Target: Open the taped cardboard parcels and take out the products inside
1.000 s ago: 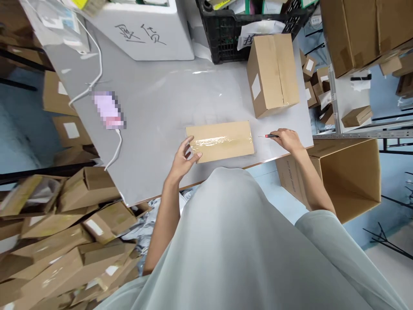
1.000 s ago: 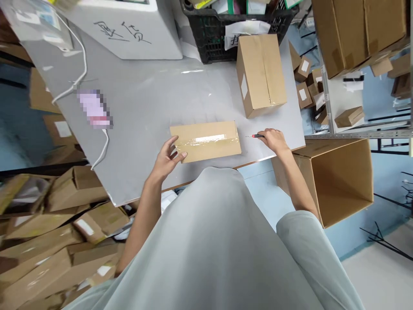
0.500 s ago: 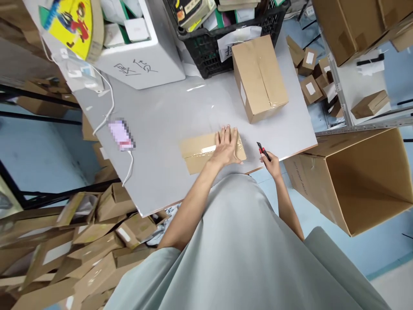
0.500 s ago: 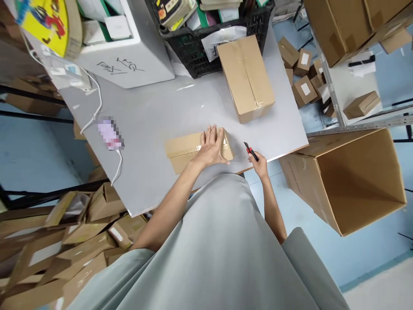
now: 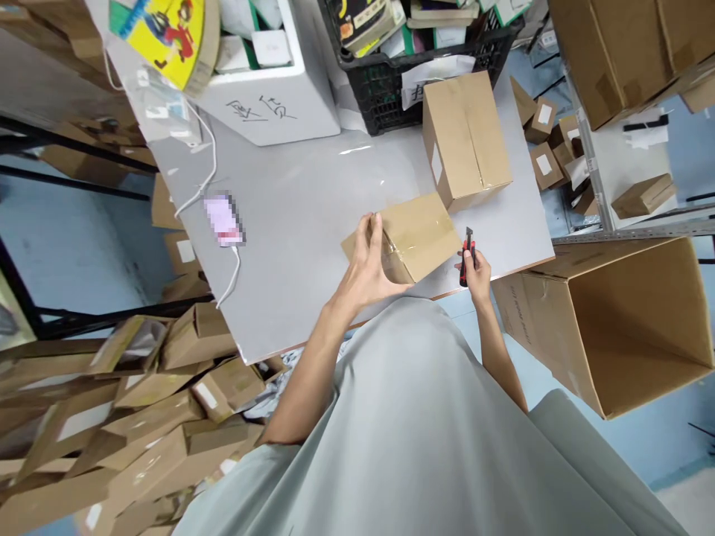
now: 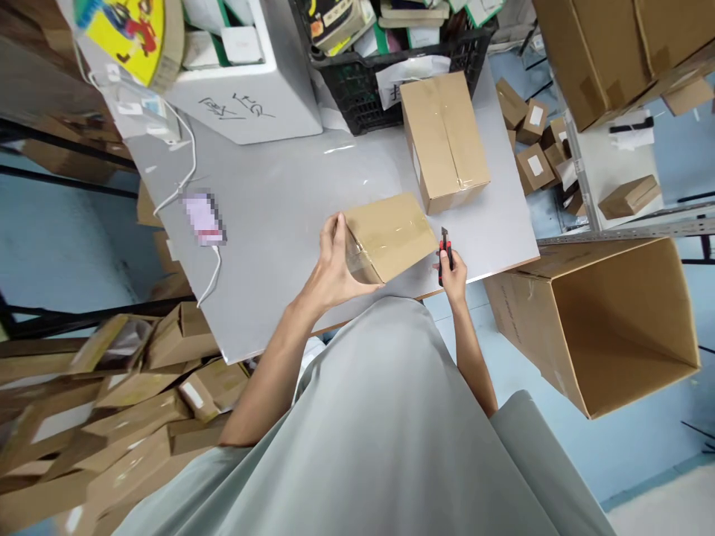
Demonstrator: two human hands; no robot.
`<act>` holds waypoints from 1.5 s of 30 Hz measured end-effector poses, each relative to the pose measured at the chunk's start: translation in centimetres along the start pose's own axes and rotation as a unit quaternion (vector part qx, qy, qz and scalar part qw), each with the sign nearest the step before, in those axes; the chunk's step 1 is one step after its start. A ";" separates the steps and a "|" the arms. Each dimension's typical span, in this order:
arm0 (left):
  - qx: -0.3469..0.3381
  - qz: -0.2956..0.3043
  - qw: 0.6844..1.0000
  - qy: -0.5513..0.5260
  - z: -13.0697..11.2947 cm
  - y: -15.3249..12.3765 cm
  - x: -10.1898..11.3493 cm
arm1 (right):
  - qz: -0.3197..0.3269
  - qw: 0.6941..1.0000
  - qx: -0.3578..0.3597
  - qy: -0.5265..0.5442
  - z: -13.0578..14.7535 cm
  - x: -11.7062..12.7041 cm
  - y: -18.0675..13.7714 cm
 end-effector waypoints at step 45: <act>0.115 -0.178 0.931 -0.296 12.8 -8.0 5.8 | 0.215 0.653 0.106 -0.718 23.1 -19.9 -19.5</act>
Point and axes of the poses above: each hand's wrist, its own y-axis towards the middle knuckle, its own x-axis out of the back of the hand, z = x × y, the point moved 5 cm from there along y, towards the middle knuckle, and after that the axes turned 3 degrees about -y, right-handed, at the moved point
